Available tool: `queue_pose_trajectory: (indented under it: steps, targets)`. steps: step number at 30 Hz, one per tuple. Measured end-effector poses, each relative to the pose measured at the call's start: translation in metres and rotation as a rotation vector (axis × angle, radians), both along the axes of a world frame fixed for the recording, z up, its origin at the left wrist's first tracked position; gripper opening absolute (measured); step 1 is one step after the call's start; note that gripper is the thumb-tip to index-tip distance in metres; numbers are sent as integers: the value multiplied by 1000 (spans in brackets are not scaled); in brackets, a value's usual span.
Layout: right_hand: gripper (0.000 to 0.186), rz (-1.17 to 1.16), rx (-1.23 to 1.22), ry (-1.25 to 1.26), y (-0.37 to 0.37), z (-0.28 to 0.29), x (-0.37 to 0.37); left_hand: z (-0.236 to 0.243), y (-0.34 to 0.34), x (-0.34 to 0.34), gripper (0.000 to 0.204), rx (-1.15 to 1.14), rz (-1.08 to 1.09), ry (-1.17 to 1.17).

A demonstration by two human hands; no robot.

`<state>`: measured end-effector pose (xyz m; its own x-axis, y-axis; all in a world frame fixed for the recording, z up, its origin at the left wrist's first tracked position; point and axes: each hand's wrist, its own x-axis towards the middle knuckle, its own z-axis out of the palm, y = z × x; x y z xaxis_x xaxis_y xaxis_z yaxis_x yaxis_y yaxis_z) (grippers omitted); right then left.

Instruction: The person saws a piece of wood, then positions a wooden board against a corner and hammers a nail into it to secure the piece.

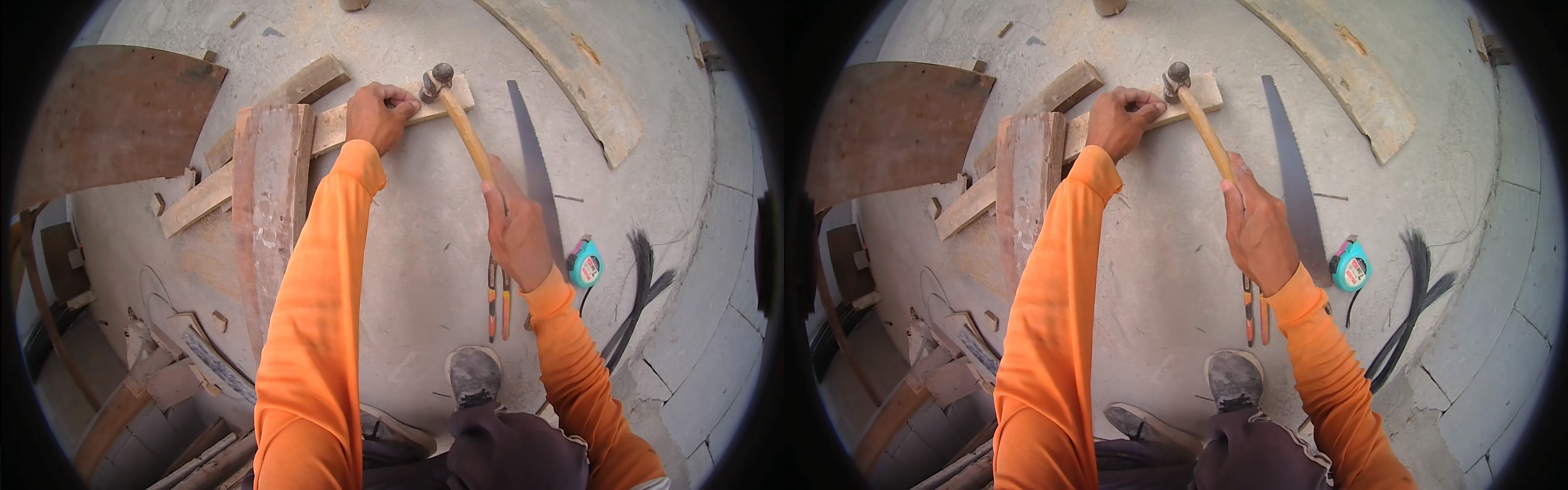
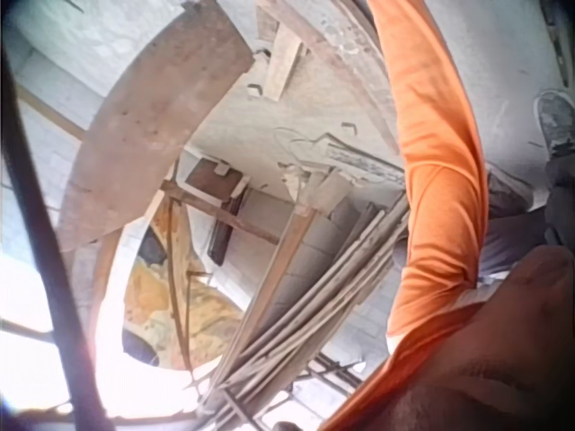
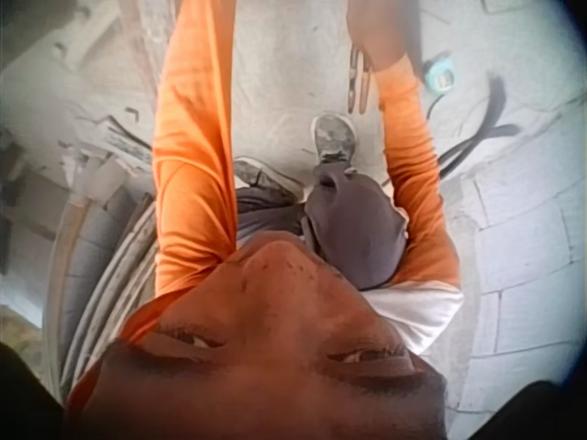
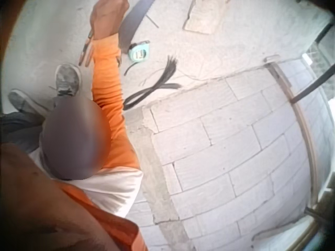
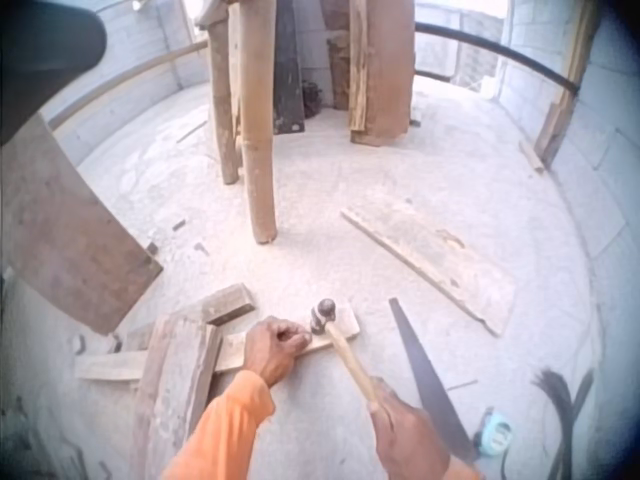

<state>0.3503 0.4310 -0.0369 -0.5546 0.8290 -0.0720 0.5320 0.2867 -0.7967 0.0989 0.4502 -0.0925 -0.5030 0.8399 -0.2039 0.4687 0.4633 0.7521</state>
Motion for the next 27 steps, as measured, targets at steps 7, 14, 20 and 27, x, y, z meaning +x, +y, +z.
queue_pose_trajectory:
  steps: [7, 14, 20, 27]
  targets:
    - [39, -19, -44, -37, -2, 3, -4, 3, 6, -2, 23, -32, 8, -22]
    - [39, -49, 277, 42, -7, -6, -4, 4, 8, 2, 18, -35, 22, -20]
    - [39, 30, 101, -48, -8, -6, -4, -1, 8, 0, 18, -25, 42, -15]
    - [36, 113, 336, -117, -8, 4, -2, -5, 4, -2, 20, 3, -9, 28]
